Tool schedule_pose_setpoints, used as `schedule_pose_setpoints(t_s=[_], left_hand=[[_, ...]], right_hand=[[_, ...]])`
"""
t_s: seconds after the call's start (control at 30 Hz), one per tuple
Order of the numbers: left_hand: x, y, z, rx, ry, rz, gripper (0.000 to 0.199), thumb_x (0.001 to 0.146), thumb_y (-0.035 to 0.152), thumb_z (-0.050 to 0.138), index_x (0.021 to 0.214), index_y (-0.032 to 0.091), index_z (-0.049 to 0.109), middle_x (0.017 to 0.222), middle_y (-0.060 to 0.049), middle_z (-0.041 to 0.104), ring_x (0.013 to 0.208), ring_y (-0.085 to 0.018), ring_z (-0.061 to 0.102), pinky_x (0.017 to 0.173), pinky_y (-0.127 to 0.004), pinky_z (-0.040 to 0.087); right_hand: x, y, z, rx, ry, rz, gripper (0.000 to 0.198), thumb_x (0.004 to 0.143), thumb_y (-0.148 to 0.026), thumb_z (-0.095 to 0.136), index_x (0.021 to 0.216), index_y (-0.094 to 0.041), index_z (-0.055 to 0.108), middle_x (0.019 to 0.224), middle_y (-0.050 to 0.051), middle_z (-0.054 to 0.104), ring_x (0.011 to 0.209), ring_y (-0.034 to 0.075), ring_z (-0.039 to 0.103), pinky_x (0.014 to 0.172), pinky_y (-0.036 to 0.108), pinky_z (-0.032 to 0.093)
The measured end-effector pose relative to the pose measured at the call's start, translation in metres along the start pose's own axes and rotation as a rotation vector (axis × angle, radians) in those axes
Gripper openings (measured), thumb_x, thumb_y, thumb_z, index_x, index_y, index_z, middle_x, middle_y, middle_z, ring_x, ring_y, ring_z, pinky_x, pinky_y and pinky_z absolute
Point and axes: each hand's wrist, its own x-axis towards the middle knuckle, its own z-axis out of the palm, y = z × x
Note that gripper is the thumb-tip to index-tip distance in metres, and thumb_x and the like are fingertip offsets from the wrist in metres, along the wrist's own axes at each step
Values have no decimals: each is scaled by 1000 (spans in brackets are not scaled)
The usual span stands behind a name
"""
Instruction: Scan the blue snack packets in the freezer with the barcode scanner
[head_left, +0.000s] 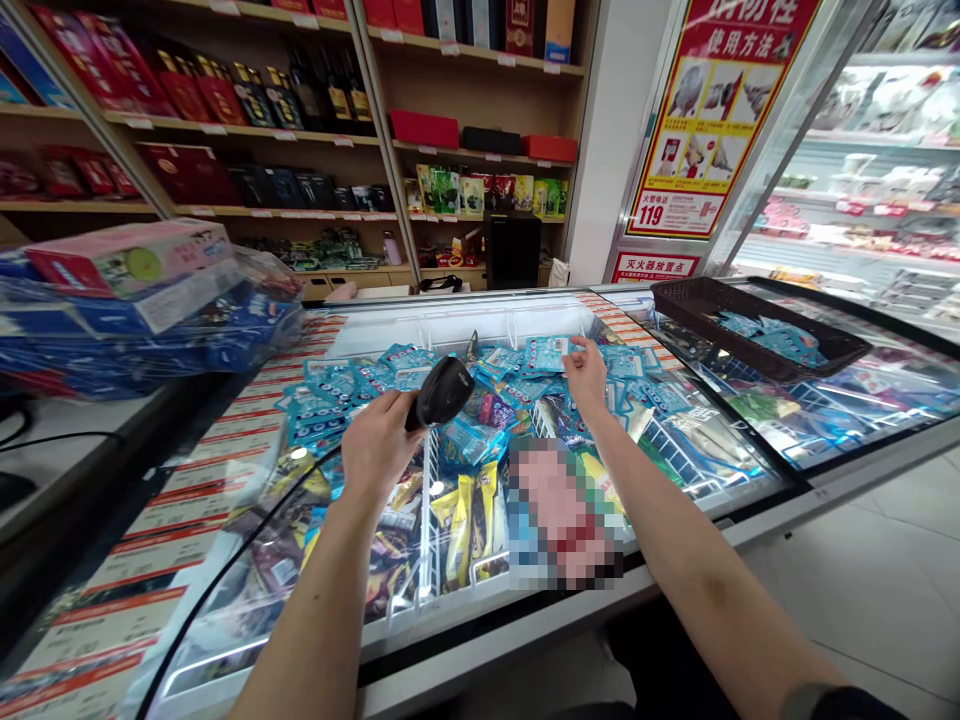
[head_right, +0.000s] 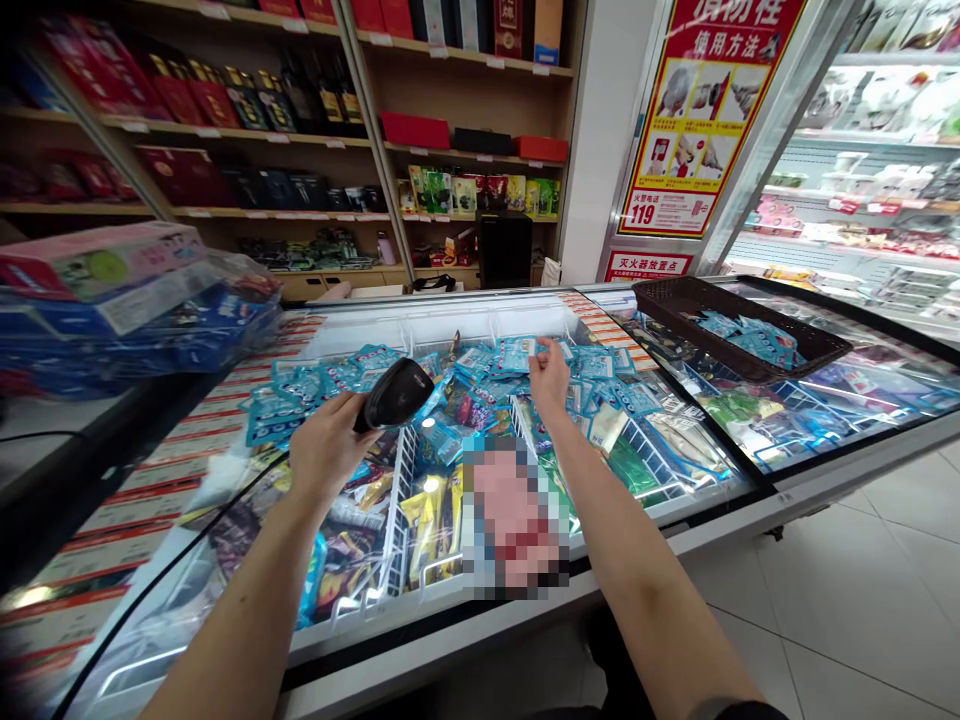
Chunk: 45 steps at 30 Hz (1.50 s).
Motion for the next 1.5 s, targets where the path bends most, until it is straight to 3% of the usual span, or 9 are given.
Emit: schedule_pose_setpoints(t_s=[0.13, 0.27, 0.53, 0.67, 0.77, 0.93, 1.13, 1.33, 1.5], left_hand=[[-1, -5, -3, 27, -2, -84, 28, 80, 35, 54, 104, 22, 59, 97, -7, 63, 91, -24, 59, 60, -30, 36], [-1, -8, -3, 21, -3, -93, 30, 80, 36, 54, 106, 22, 58, 96, -7, 63, 90, -24, 59, 61, -30, 37], [-3, -21, -4, 30, 29, -188, 31, 83, 40, 50, 107, 21, 58, 97, -7, 63, 90, -24, 58, 58, -29, 34], [-4, -23, -9, 9, 11, -194, 35, 87, 38, 46, 113, 17, 55, 99, -7, 61, 91, -25, 57, 62, -28, 34], [-4, -23, -9, 11, 13, -211, 36, 86, 38, 47, 113, 17, 56, 98, -8, 62, 91, -25, 57, 62, -28, 35], [-3, -29, -5, 29, -10, -255, 35, 83, 41, 51, 110, 21, 58, 97, -9, 63, 92, -25, 58, 60, -29, 35], [-4, -39, -6, 36, -3, -332, 33, 83, 41, 51, 109, 22, 59, 98, -8, 63, 98, -25, 57, 66, -30, 37], [-7, -48, -5, 46, 42, -403, 34, 82, 41, 52, 110, 22, 58, 98, -8, 63, 97, -26, 57, 69, -32, 38], [-10, -54, -5, 48, 54, -424, 32, 82, 36, 53, 110, 22, 58, 99, -8, 63, 97, -26, 57, 70, -33, 39]], right_hand=[[7, 13, -9, -100, 51, 49, 34, 85, -25, 38, 114, -14, 51, 86, 7, 63, 78, 20, 58, 78, 35, 45], [10, 13, -10, -202, 59, 30, 30, 82, -20, 37, 103, -15, 58, 95, 10, 64, 86, 22, 57, 84, 36, 42], [2, 1, -15, -421, 60, -13, 29, 79, -14, 41, 96, -16, 63, 94, 13, 60, 99, 26, 49, 91, 42, 35], [-5, -6, -17, -490, 118, 0, 27, 77, -15, 46, 96, -18, 64, 107, 14, 56, 106, 30, 43, 88, 46, 34], [-7, -15, -13, -467, 83, -76, 28, 81, -17, 44, 102, -19, 63, 113, 13, 55, 110, 30, 41, 92, 48, 32], [-4, -34, 15, -256, -224, -264, 28, 89, -24, 42, 105, -19, 64, 102, 9, 64, 101, 22, 54, 94, 37, 37], [-5, -62, 65, -50, -624, -297, 24, 88, -29, 50, 102, -19, 66, 98, 3, 70, 82, 15, 64, 80, 26, 46], [-4, -91, 104, -8, -688, -282, 26, 91, -33, 48, 104, -21, 67, 103, 2, 69, 93, 15, 63, 84, 25, 45], [-1, -111, 133, -109, -702, -297, 39, 92, -44, 44, 117, -21, 62, 105, 6, 67, 106, 19, 57, 88, 27, 42]])
